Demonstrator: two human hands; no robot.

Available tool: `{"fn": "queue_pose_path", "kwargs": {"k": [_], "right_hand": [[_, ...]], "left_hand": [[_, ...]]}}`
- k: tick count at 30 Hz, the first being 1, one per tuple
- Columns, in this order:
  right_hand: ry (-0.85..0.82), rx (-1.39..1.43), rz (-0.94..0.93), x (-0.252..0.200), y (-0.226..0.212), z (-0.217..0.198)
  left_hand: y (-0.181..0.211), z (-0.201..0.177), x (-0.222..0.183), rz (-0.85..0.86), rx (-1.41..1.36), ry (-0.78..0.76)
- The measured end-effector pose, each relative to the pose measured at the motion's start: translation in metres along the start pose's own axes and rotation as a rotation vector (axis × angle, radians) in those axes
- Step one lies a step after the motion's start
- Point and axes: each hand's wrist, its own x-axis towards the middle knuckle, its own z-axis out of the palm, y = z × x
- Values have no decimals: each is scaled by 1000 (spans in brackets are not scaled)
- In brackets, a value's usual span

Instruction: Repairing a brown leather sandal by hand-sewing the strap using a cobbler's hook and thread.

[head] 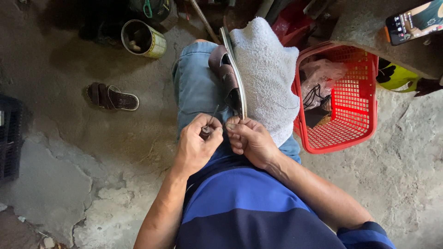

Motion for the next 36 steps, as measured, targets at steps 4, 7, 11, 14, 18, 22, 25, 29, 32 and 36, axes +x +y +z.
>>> {"fn": "queue_pose_path", "kwargs": {"k": [4, 7, 11, 14, 18, 22, 25, 29, 32, 36], "right_hand": [[-18, -37, -8, -3, -1, 2], [-22, -19, 3, -5, -5, 5], [-33, -10, 54, -7, -11, 11], [-18, -49, 41, -11, -12, 13], [-19, -1045, -589, -34, -26, 9], [148, -1251, -1022, -45, -51, 11], [96, -1550, -911, -30, -72, 24], [77, -1654, -902, -9, -80, 27], [102, -1688, -916, 2, -61, -16], [39, -1655, -920, -7, -66, -34]], "left_hand": [[-9, 1, 1, 32, -42, 2], [-8, 3, 4, 72, -94, 4], [9, 10, 6, 91, -326, -12], [-7, 19, 6, 5, -687, -81], [6, 12, -1, -104, -689, -45], [26, 2, 5, -105, -220, -90], [26, 7, 1, -57, -148, -102], [17, 10, 6, 17, -160, 13], [12, 29, -6, -26, -164, 99], [19, 35, -20, 37, -202, 116]]}}
